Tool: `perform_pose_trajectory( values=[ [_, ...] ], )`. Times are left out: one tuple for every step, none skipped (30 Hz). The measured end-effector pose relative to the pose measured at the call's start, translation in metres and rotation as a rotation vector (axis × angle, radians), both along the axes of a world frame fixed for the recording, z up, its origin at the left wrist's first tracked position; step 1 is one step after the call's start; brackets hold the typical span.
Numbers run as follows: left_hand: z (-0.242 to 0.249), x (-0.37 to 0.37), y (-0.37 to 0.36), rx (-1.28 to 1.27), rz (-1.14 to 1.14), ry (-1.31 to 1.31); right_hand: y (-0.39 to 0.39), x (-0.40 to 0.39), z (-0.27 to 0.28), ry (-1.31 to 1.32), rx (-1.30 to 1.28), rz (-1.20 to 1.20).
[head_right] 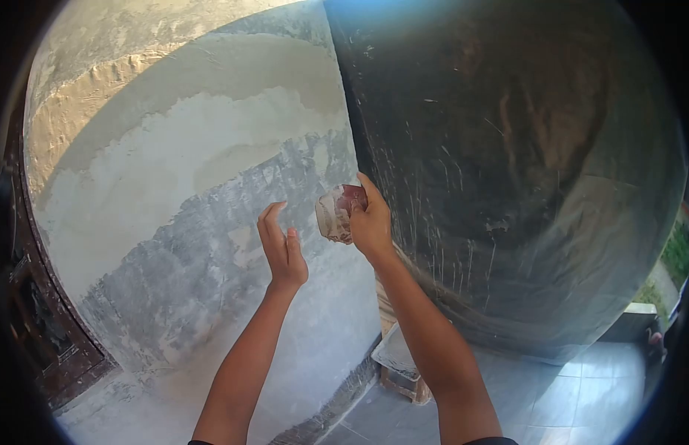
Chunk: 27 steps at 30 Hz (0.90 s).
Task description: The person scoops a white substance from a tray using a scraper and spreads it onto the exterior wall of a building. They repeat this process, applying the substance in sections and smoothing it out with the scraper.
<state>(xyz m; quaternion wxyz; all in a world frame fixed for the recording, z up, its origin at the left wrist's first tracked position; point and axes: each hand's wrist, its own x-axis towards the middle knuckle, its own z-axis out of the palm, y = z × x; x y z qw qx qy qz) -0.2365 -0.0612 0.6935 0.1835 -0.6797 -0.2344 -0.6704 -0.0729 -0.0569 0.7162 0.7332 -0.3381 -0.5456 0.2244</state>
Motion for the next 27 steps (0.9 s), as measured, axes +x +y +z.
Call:
perform_pose_trajectory(
  values=[
    [-0.007,0.012,0.006,-0.027,-0.029,-0.009,0.0,0.01,-0.006,-0.042,-0.02,-0.044],
    [-0.015,0.022,0.012,-0.051,-0.055,-0.017,0.003,0.019,-0.013,-0.069,-0.023,-0.07],
    [-0.023,0.032,0.019,-0.056,-0.073,-0.021,0.009,0.028,-0.022,-0.074,-0.028,-0.088],
    [-0.033,0.042,0.026,-0.095,-0.101,-0.032,0.016,0.035,-0.032,-0.041,-0.048,-0.067],
    [-0.042,0.05,0.033,-0.137,-0.129,-0.039,0.021,0.042,-0.042,-0.004,-0.07,-0.046],
    [-0.052,0.058,0.041,-0.147,-0.146,-0.035,0.025,0.048,-0.052,-0.017,-0.059,-0.087],
    [-0.062,0.065,0.049,-0.184,-0.156,-0.029,0.031,0.055,-0.063,-0.014,-0.073,-0.104],
    [-0.073,0.071,0.057,-0.223,-0.165,-0.024,0.038,0.062,-0.075,-0.014,-0.101,-0.126],
    [-0.083,0.077,0.066,-0.239,-0.181,-0.021,0.046,0.068,-0.087,-0.015,-0.13,-0.147],
    [-0.093,0.082,0.075,-0.262,-0.187,-0.018,0.055,0.075,-0.098,-0.013,-0.146,-0.163],
    [-0.103,0.086,0.085,-0.284,-0.194,-0.018,0.063,0.082,-0.109,-0.028,-0.167,-0.18],
    [-0.114,0.091,0.094,-0.302,-0.21,-0.017,0.07,0.087,-0.119,-0.042,-0.191,-0.197],
    [-0.125,0.094,0.103,-0.331,-0.236,-0.019,0.076,0.092,-0.129,-0.039,-0.213,-0.212],
    [-0.133,0.098,0.115,-0.354,-0.263,-0.019,0.083,0.096,-0.136,-0.029,-0.266,-0.187],
    [-0.142,0.1,0.126,-0.369,-0.28,-0.018,0.091,0.101,-0.142,-0.02,-0.318,-0.164],
    [-0.152,0.102,0.136,-0.417,-0.291,-0.015,0.103,0.105,-0.153,-0.022,-0.333,-0.184],
    [-0.164,0.104,0.147,-0.466,-0.3,-0.013,0.115,0.107,-0.168,-0.046,-0.319,-0.235],
    [-0.177,0.106,0.159,-0.495,-0.313,-0.015,0.124,0.109,-0.177,-0.072,-0.305,-0.28],
    [-0.19,0.109,0.17,-0.512,-0.322,-0.019,0.132,0.112,-0.187,-0.077,-0.323,-0.289],
    [-0.204,0.112,0.18,-0.547,-0.321,-0.01,0.139,0.116,-0.198,-0.071,-0.37,-0.302],
    [-0.218,0.115,0.187,-0.584,-0.321,0.001,0.143,0.119,-0.211,-0.062,-0.422,-0.315],
    [-0.233,0.119,0.193,-0.61,-0.329,0.008,0.148,0.123,-0.226,-0.057,-0.448,-0.323],
    [-0.247,0.124,0.199,-0.638,-0.337,0.02,0.154,0.128,-0.243,-0.055,-0.445,-0.325],
    [-0.262,0.129,0.202,-0.67,-0.343,0.03,0.158,0.134,-0.261,-0.055,-0.445,-0.324],
    [-0.276,0.134,0.203,-0.697,-0.348,0.034,0.162,0.139,-0.28,-0.052,-0.473,-0.329],
    [-0.292,0.139,0.203,-0.758,-0.361,0.04,0.163,0.143,-0.301,-0.083,-0.52,-0.389],
    [-0.308,0.142,0.202,-0.818,-0.37,0.048,0.166,0.148,-0.32,-0.114,-0.566,-0.445]
  ],
)
